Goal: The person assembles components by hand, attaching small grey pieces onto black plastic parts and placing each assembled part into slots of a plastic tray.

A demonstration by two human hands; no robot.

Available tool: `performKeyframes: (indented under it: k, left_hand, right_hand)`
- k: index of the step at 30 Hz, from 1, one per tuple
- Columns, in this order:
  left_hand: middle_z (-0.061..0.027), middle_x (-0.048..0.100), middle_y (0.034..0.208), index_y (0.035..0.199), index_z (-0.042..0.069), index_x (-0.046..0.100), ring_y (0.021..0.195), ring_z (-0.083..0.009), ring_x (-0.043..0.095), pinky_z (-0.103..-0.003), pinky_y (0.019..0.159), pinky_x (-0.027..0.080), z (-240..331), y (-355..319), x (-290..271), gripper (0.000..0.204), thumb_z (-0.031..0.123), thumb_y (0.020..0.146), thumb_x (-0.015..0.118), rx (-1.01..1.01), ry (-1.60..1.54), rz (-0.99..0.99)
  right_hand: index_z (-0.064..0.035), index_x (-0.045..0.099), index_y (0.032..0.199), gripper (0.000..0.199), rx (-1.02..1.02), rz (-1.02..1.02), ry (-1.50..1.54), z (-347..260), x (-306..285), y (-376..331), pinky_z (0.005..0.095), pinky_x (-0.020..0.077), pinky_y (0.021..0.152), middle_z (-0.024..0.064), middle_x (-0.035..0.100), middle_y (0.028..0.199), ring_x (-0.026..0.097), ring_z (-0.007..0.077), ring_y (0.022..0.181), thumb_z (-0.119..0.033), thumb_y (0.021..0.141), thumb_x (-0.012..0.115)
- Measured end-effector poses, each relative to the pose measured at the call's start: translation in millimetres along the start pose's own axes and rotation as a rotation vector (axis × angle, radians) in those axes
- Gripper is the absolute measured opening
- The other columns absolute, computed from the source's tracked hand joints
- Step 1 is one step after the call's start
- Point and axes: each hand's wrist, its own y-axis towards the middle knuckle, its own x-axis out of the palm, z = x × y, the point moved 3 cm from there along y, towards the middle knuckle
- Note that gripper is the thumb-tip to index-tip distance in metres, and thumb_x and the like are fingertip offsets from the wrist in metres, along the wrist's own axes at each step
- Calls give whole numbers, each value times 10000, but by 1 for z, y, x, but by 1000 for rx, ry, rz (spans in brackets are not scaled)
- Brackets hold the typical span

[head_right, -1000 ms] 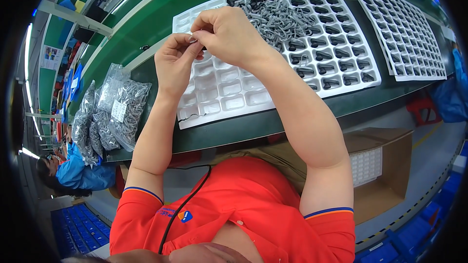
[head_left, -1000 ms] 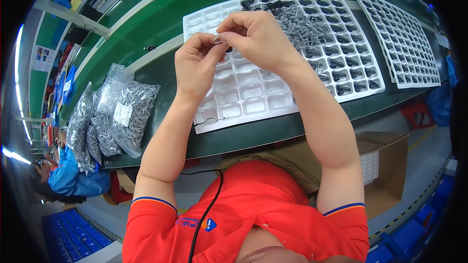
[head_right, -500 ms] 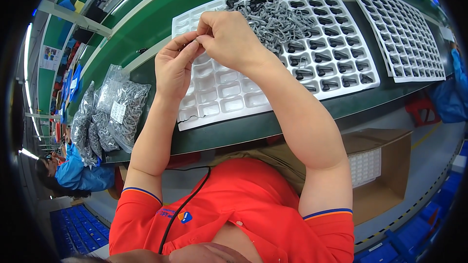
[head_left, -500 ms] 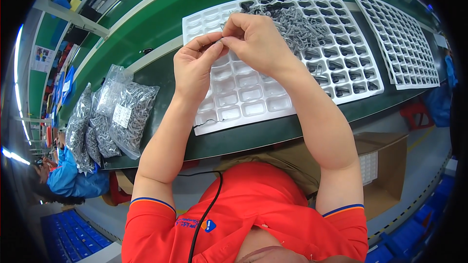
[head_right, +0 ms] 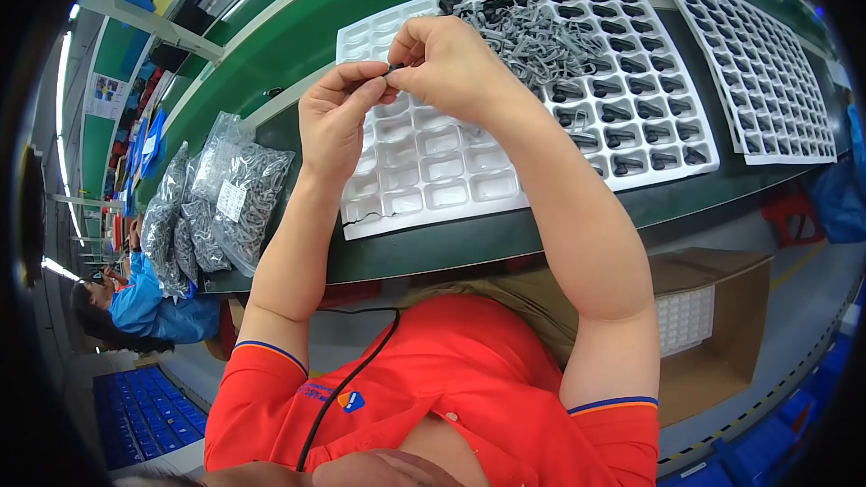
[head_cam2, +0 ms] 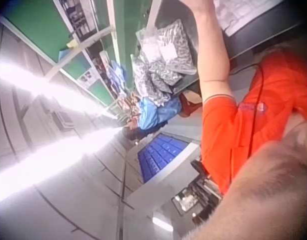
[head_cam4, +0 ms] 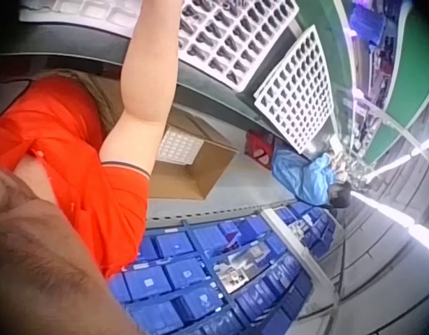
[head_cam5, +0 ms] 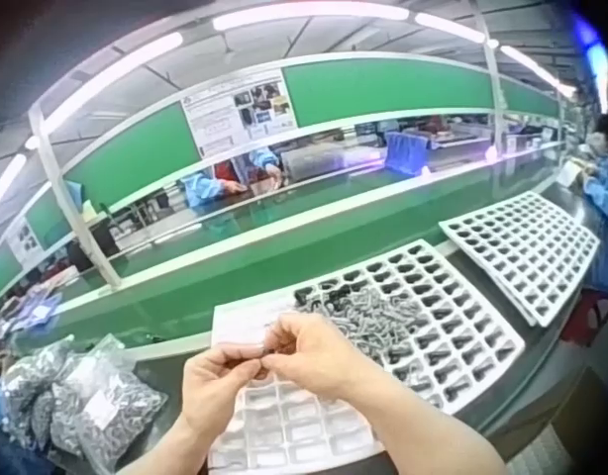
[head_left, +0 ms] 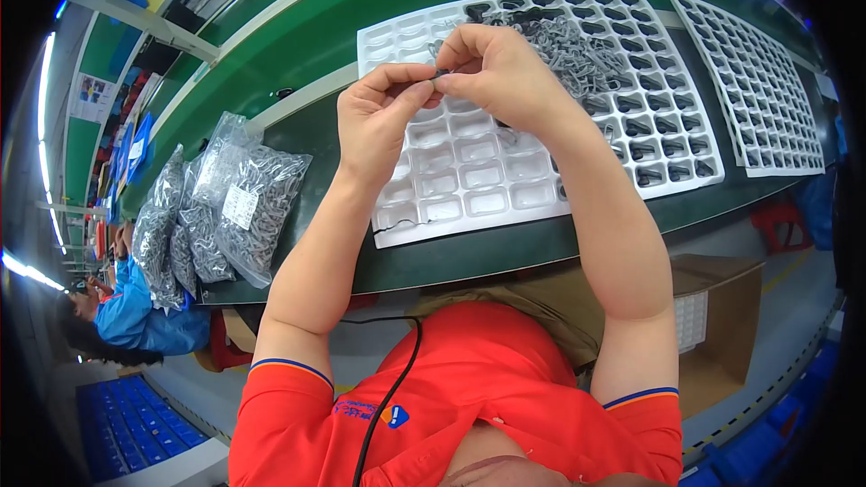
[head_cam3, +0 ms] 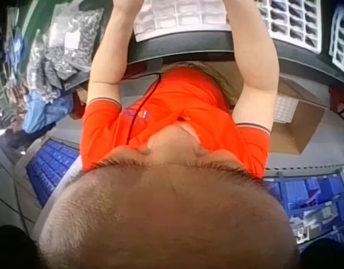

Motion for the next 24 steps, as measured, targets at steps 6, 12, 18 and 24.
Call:
performKeyframes:
  k: [6,12,18,24]
  left_hand:
    - [-103,731,988,1072,-47,709,870,-152,692,-287,824,574,0,1,-2,164,-30,912,676,-23,-53,-39]
    - [-84,725,1003,1071,-32,712,896,-138,684,-285,836,570,-2,1,-1,162,-33,914,667,-11,-49,-38]
    - [-72,722,1010,1053,-25,713,895,-125,678,-278,835,565,-1,-1,1,145,-38,919,657,51,11,-33]
    - [-65,720,1004,1029,-27,708,888,-119,672,-262,835,555,-1,-1,0,119,-40,929,646,112,105,-36]
  right_hand:
    - [8,674,828,128,-26,-1,53,0,-2,2,291,501,655,63,688,789,628,136,725,-29,754,772]
    - [6,668,802,125,-19,14,50,-3,-2,0,282,495,651,60,682,769,619,127,719,4,738,776]
    - [2,660,784,120,-25,7,46,-4,2,1,282,490,643,58,675,752,614,123,713,12,739,771]
    - [-38,638,808,161,12,-25,0,0,1,1,250,455,652,-16,615,755,555,79,714,9,756,784]
